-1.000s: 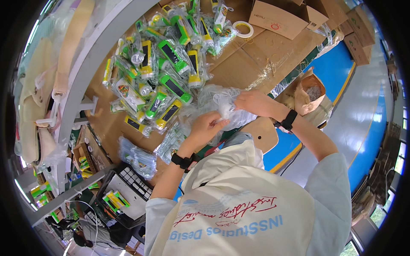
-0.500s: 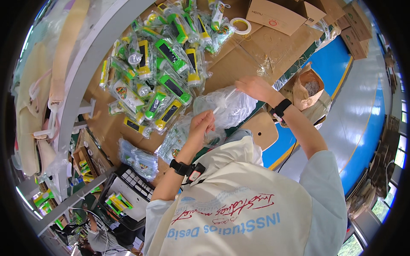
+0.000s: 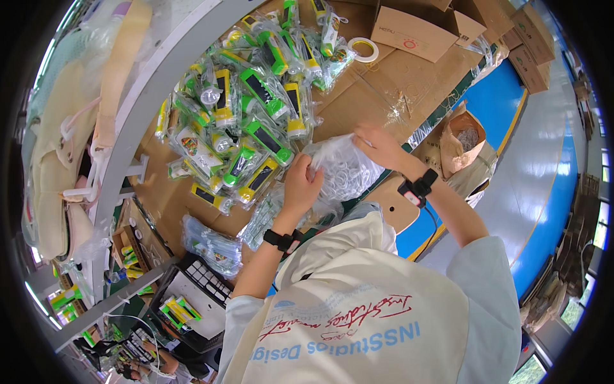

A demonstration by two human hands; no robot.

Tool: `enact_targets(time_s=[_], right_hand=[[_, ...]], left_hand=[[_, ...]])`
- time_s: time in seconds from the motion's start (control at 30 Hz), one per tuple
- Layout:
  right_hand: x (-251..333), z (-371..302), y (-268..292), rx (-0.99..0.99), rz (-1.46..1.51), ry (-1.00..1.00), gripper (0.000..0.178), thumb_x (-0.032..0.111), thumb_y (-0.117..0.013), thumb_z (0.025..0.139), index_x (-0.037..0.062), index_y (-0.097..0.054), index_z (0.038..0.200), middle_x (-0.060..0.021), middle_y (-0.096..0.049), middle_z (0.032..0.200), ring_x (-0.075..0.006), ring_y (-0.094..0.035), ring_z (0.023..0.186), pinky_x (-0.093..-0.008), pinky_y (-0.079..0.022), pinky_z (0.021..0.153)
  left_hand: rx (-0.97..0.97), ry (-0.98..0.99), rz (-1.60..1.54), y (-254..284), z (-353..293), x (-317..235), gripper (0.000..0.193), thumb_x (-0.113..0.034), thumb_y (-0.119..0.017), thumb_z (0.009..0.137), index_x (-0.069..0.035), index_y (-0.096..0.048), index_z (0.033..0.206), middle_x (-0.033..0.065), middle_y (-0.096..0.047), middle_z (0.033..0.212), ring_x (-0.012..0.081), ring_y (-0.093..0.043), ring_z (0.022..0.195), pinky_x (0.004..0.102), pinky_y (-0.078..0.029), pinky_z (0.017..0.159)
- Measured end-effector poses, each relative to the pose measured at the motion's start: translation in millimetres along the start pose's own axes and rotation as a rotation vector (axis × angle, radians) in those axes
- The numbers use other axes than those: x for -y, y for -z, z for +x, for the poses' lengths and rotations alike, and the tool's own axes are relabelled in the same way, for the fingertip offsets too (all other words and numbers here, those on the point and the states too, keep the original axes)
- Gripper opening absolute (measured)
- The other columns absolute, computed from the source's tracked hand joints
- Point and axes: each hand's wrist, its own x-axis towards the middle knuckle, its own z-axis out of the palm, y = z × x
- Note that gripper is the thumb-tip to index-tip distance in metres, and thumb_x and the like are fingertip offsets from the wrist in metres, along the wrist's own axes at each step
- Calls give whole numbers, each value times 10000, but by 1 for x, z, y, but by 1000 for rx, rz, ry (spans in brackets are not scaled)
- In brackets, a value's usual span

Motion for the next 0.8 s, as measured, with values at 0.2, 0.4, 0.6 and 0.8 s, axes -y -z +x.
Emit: enact_targets(time_s=[0.2, 0.4, 0.6, 0.8], right_hand=[[53, -19, -31, 265, 459, -8, 275, 252, -627, 817, 39, -530, 962, -157, -604, 885, -352, -577, 817, -381, -463, 711], [74, -19, -59, 514, 217, -83, 436, 208, -637, 769, 66, -408, 1112, -184, -603, 860, -387, -593, 807, -447, -461, 688], [60, -9, -64, 462, 265, -146, 395, 88, -578, 746, 36, -435, 1110, -214, -607, 905, -410, -582, 852, -463, -454, 717], [70, -10, -28, 314, 265, -183, 341, 51, -545, 763, 8, -479, 1096, -223, -583, 964, -375, -568, 897, -400, -448, 771]], left_hand=[[262, 202, -20, 6, -37, 3, 269, 10, -593, 704, -10, -421, 910, 181, -495, 816, 376, -529, 734, 423, -429, 628], [240, 206, 16, -1, -57, 17, 337, 29, -588, 681, -33, -441, 978, 165, -500, 831, 347, -538, 762, 404, -435, 653], [77, 287, 52, 4, -49, 7, 573, -9, -625, 690, -62, -382, 1206, 155, -471, 1109, 368, -539, 956, 421, -489, 722], [50, 309, 242, 2, -33, 13, 634, -49, -650, 662, -81, -384, 1237, 140, -455, 1189, 355, -541, 1005, 437, -490, 745]])
